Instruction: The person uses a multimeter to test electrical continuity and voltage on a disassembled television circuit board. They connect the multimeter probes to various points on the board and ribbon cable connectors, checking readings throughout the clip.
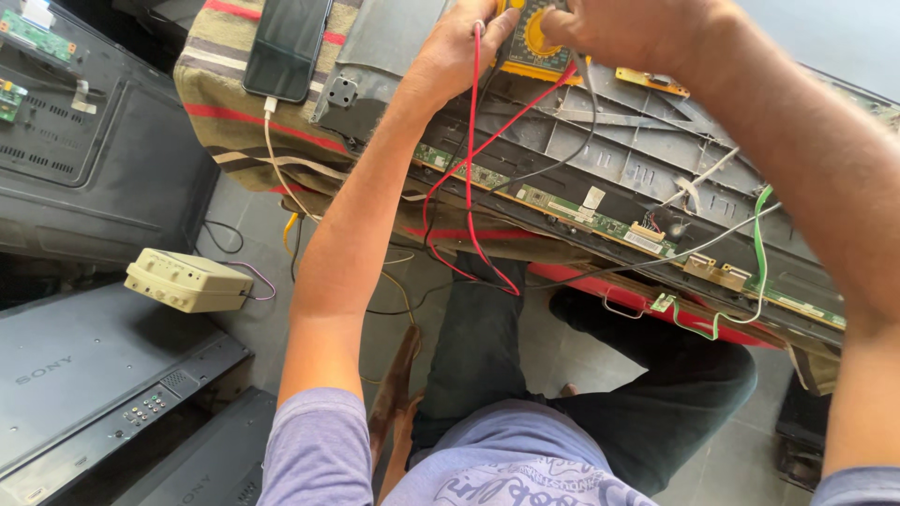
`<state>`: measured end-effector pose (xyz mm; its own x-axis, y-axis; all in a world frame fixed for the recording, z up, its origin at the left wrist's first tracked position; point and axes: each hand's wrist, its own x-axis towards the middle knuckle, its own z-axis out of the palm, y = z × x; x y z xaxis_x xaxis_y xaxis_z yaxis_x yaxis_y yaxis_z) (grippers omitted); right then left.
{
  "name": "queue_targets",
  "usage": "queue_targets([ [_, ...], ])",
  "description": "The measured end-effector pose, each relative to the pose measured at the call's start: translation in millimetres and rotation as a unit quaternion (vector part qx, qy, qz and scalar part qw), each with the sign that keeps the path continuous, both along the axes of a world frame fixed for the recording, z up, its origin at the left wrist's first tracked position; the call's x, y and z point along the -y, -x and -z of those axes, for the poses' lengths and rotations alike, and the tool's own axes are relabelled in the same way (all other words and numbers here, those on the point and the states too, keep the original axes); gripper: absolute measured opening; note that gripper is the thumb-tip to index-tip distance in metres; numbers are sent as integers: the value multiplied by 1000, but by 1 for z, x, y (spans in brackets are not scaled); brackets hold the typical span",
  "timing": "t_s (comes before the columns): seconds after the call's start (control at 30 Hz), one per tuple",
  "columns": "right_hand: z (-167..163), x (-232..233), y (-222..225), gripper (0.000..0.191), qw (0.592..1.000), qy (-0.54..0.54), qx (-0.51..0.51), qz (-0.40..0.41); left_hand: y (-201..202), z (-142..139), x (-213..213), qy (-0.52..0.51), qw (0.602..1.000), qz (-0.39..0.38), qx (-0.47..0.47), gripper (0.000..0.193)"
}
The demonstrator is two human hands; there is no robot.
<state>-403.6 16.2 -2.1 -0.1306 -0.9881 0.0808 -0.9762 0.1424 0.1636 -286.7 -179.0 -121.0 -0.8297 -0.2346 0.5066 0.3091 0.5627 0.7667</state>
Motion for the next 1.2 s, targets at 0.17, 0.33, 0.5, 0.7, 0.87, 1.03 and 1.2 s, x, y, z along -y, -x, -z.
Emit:
queue_targets([
  [0.17,16,-20,-24,14,992,115,-35,-35,-5,3,-5,14,999,-41,-5,26],
  [0.33,34,-16,-44,24,969,244,-24,10,-7,4,-8,11,997,-68,34,27],
  [0.5,41,-9,-48,21,964,260,24,54,-7,6,-9,8,996,-75,45,28],
  [0.7,43,-5,-51,21,961,254,46,97,-8,8,-9,18,997,-69,-11,28],
  [0.87,40,-12,-55,17,951,299,59,58,-8,3,-10,-8,991,-89,101,31],
  [1.03,37,-15,-55,19,964,266,19,20,-9,1,-9,25,997,-74,21,33],
  [1.2,37,-17,-49,19,966,257,11,-10,-10,3,-9,10,997,-64,31,34],
])
